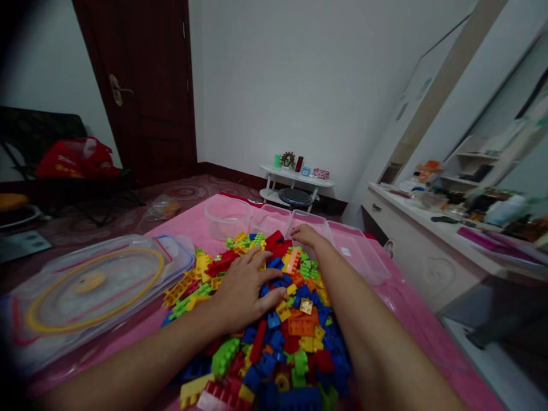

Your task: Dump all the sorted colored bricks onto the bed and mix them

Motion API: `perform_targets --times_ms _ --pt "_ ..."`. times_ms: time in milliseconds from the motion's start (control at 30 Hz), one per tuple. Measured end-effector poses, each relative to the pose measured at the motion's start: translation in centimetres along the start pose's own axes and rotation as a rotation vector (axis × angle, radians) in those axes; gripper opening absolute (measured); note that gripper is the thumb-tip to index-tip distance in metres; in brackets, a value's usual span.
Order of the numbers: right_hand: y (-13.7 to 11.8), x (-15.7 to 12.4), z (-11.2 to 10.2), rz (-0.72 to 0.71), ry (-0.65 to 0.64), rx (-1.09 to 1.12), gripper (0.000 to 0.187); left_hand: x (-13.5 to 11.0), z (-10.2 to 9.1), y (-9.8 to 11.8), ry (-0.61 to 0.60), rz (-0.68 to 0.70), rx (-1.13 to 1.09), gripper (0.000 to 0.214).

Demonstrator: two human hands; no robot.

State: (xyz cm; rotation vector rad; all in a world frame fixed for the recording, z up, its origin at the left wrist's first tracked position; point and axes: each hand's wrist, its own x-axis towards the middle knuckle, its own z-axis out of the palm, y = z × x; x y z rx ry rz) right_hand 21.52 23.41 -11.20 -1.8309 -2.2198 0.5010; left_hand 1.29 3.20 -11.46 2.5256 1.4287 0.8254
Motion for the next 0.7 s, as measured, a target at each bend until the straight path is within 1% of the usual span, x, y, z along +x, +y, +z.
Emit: perform_targets --times_ms 100,200,333,433,500,533,567,600,667,700 --pt "0.0 1.1 0.6 -0.042 -0.062 0.042 0.011 0.1 0.1 0.0 0.013 -0.021 -0.005 0.045" --pt "-0.3 0.5 0.3 -0.066 -0.053 0.073 0.011 -0.1 0.2 0.0 0.022 -0.029 -0.007 0.045" --pt "-1.2 -2.0 -1.4 -0.096 0.021 0.126 0.018 -0.2 0.2 0.1 0.017 -0.028 0.002 0.046" --pt "-2.1 -5.0 -3.3 -0.102 0.103 0.169 0.023 0.0 0.4 0.1 0.020 -0.021 0.030 0.046" --pt "-2.9 -8.3 -4.4 -0.110 0.164 0.199 0.028 0.2 0.6 -0.1 0.022 -0.012 0.053 0.045" --pt "-3.5 -10.4 -4.7 -0.122 0.188 0.211 0.030 0.3 0.6 -0.2 0.020 -0.003 0.061 0.045" --pt "-4.0 -13.0 -4.9 -0.182 0.211 0.245 0.030 0.4 0.6 -0.2 0.016 0.011 0.062 0.044" --pt "-4.7 -15.8 -5.0 -0.222 0.228 0.240 0.031 0.4 0.5 -0.3 0.014 0.025 0.055 0.044" --pt "-6.2 -22.4 -4.8 -0.240 0.264 0.163 0.033 0.4 0.5 -0.4 0.014 0.048 0.005 0.045" --pt "-7.1 -25.9 -4.6 -0.235 0.242 0.106 0.035 0.2 0.6 -0.3 0.014 0.061 -0.049 0.046"
